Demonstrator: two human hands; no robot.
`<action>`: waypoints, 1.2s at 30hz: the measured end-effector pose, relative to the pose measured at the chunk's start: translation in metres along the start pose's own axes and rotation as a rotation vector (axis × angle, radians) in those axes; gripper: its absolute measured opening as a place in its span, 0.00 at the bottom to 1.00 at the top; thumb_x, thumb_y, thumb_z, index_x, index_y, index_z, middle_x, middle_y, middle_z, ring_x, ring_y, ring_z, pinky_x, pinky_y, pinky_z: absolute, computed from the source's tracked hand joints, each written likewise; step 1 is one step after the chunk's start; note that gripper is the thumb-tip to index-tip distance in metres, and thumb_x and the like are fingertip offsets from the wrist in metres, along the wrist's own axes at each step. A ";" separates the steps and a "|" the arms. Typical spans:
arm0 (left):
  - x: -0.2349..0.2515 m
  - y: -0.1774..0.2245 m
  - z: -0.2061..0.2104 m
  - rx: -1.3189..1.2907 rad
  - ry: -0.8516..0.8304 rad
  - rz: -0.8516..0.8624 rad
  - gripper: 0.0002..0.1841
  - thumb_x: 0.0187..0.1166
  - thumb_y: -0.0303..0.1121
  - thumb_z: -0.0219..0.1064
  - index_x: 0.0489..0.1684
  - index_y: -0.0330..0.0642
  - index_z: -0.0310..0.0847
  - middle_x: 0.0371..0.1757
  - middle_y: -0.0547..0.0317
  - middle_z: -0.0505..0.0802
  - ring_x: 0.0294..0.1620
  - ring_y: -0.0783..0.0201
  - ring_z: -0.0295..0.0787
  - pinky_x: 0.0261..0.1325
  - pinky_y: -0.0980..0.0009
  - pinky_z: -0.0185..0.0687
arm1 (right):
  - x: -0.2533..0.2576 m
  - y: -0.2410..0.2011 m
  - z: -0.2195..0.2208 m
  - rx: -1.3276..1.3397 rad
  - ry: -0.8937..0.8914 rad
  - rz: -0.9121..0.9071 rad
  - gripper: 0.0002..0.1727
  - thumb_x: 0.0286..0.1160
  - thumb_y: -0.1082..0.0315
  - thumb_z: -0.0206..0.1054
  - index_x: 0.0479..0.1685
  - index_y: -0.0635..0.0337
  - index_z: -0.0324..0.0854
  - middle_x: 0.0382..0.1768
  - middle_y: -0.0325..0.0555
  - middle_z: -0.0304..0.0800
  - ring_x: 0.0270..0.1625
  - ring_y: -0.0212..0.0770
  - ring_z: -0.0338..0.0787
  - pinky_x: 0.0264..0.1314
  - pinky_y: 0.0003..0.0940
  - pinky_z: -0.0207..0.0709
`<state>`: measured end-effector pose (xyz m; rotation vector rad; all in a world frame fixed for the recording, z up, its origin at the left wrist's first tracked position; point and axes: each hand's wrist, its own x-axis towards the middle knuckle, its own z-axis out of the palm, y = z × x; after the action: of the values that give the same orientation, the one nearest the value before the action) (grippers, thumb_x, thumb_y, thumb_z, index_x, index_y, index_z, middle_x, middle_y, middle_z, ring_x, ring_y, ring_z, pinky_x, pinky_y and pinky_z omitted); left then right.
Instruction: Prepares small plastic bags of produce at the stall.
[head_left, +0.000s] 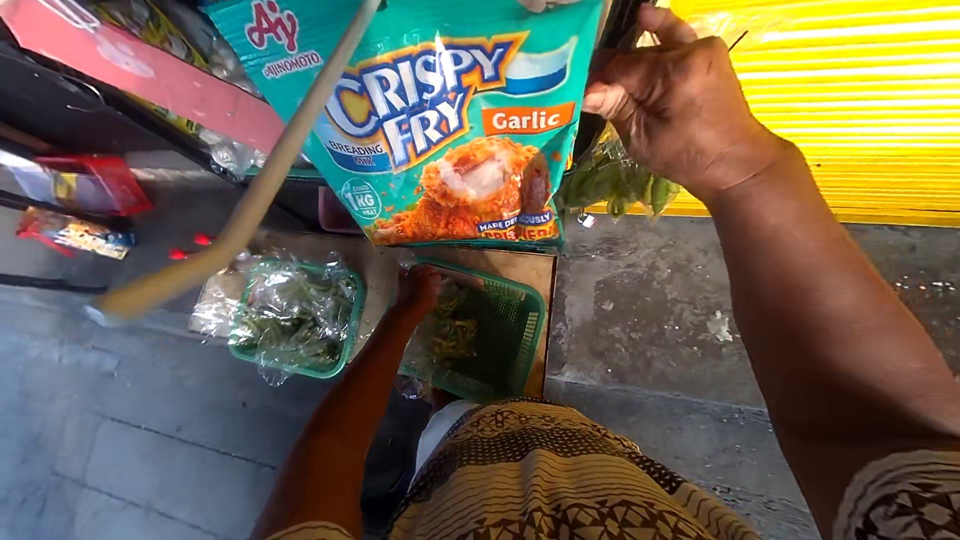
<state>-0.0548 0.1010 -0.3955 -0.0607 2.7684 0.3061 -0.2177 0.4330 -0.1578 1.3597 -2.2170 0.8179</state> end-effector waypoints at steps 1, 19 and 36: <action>0.005 -0.001 -0.001 -0.029 0.016 0.022 0.11 0.84 0.32 0.64 0.52 0.40 0.92 0.65 0.48 0.91 0.76 0.43 0.79 0.79 0.32 0.60 | 0.002 0.000 0.000 0.020 0.001 0.034 0.26 0.94 0.55 0.52 0.46 0.69 0.89 0.43 0.57 0.96 0.56 0.46 0.95 0.92 0.54 0.53; -0.045 0.125 -0.141 -0.608 0.009 0.400 0.09 0.90 0.31 0.58 0.55 0.37 0.80 0.49 0.53 0.92 0.45 0.65 0.92 0.53 0.64 0.90 | -0.056 -0.057 0.015 0.240 0.517 0.241 0.36 0.71 0.73 0.63 0.82 0.78 0.63 0.81 0.69 0.71 0.84 0.55 0.74 0.85 0.48 0.71; -0.057 0.159 -0.100 -1.358 0.254 0.367 0.31 0.69 0.29 0.73 0.74 0.39 0.69 0.61 0.58 0.87 0.57 0.66 0.88 0.60 0.66 0.88 | -0.138 -0.106 0.109 0.976 0.437 0.617 0.05 0.76 0.81 0.66 0.43 0.70 0.87 0.41 0.42 0.94 0.46 0.30 0.93 0.58 0.32 0.90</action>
<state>-0.0482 0.2340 -0.2512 0.0814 2.2024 2.2725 -0.0661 0.4132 -0.2959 0.6259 -1.8999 2.3625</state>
